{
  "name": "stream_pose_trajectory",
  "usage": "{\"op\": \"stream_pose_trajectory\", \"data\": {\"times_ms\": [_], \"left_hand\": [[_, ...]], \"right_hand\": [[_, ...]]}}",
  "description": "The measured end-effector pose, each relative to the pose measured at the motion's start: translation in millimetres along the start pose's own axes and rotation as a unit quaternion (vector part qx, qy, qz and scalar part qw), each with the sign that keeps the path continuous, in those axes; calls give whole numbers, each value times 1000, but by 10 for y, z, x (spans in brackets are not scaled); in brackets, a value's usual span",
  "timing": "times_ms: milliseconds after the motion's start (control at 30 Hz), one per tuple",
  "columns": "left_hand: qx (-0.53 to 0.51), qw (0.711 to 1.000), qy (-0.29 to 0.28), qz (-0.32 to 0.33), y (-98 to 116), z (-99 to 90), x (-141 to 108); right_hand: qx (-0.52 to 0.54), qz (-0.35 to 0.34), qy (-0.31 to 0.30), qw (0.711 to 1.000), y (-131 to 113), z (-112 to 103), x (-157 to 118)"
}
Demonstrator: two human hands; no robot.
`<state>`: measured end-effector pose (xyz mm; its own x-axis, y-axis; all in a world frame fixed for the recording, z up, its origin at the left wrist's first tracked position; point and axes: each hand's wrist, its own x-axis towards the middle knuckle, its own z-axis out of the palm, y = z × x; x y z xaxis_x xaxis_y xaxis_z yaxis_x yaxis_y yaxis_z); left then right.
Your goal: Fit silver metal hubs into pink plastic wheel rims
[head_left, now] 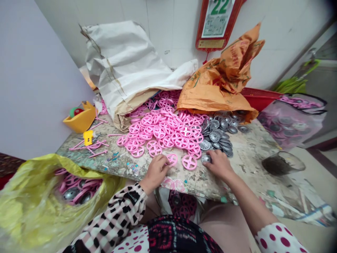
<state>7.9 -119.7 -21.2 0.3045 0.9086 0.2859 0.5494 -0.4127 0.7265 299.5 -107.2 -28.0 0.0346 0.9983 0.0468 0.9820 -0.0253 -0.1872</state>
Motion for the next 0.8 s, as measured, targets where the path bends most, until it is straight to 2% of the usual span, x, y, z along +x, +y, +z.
{"op": "stream_pose_trajectory", "data": {"times_ms": [67, 100, 133, 200, 300, 333, 367, 400, 433, 500, 533, 600, 667, 800], "left_hand": [[-131, 988, 14, -80, 21, -4, -36], [-206, 970, 14, -129, 33, -6, -46], [-286, 942, 12, -177, 50, -7, -53], [-442, 860, -1, -256, 102, 1, -58], [-596, 735, -29, -323, 240, 59, -64], [-622, 708, -39, -334, 299, 91, -68], [-640, 688, -47, -339, 360, 126, -74], [-653, 675, -53, -340, 421, 162, -82], [-660, 669, -57, -336, 478, 195, -93], [-656, 677, -62, -327, 572, 243, -119], [-647, 687, -63, -324, 605, 255, -132], [-627, 707, -63, -322, 645, 260, -156], [-612, 720, -61, -322, 662, 253, -173], [-569, 758, -39, -316, 671, 276, -187]], "right_hand": [[72, 2, 19, 997, 63, 5, -34], [117, 22, 26, 993, 85, 7, -65], [168, 51, 37, 984, 90, 6, -105], [301, 109, 58, 945, 27, -18, -212], [520, 113, 60, 844, -286, -102, -422], [559, 101, 66, 820, -430, -131, -494], [573, 88, 82, 811, -578, -154, -562], [563, 67, 104, 817, -716, -168, -624], [525, 38, 119, 842, -835, -170, -679], [430, -19, 153, 890, -992, -150, -764], [390, -39, 168, 904, -1026, -133, -793], [356, -51, 183, 915, -1030, -108, -822], [369, -42, 152, 916, -992, -109, -822], [417, -34, 16, 908, -958, -148, -807]]}}
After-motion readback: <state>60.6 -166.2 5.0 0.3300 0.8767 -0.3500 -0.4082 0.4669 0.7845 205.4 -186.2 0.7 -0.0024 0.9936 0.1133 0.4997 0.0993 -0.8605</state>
